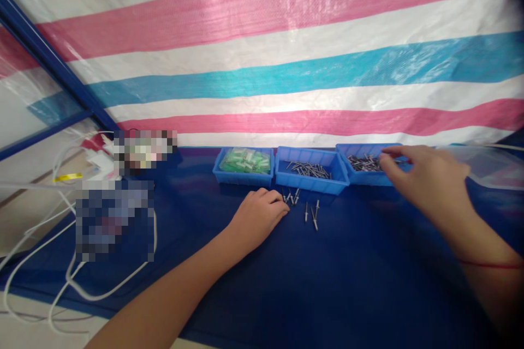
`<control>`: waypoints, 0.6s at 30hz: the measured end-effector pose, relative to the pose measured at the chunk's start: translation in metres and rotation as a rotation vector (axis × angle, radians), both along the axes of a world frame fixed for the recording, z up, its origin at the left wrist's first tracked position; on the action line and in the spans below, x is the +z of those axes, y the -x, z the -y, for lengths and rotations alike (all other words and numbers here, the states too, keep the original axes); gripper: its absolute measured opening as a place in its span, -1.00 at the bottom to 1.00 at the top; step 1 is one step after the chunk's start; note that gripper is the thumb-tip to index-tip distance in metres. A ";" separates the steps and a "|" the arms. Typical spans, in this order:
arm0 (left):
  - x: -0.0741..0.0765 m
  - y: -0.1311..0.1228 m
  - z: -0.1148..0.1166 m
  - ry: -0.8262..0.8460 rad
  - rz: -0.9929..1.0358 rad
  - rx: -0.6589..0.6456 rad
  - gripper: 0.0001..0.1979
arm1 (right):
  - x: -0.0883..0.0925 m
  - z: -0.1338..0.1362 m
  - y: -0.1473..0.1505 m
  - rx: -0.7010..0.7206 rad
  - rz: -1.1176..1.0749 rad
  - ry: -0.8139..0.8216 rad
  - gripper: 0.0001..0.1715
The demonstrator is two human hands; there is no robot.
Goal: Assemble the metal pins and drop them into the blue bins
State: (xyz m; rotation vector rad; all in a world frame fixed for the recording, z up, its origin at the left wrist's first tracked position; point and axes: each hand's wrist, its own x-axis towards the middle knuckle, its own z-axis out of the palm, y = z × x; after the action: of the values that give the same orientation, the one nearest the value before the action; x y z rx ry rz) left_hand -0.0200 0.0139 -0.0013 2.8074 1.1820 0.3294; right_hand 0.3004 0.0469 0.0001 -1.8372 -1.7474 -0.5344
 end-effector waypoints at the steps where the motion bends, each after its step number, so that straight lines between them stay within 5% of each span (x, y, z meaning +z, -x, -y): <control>1: 0.000 0.000 0.000 0.001 -0.013 -0.009 -0.76 | 0.003 0.003 0.008 0.031 -0.015 -0.026 -0.68; 6: -0.001 -0.003 0.000 0.022 0.026 -0.024 -0.78 | 0.009 0.017 0.045 0.268 -0.043 -0.069 -0.76; 12: -0.004 -0.003 0.000 -0.014 0.046 0.106 -0.75 | 0.008 0.035 0.077 0.550 0.036 0.047 -0.74; 18: -0.005 -0.002 -0.004 0.003 -0.006 0.071 -0.76 | 0.007 0.046 0.098 0.700 0.047 0.138 -0.77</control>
State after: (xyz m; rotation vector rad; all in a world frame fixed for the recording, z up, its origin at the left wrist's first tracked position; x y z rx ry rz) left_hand -0.0177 0.0183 -0.0065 2.7706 1.2846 0.3230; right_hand 0.2019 0.0007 0.0072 -1.1653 -2.3317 -0.1750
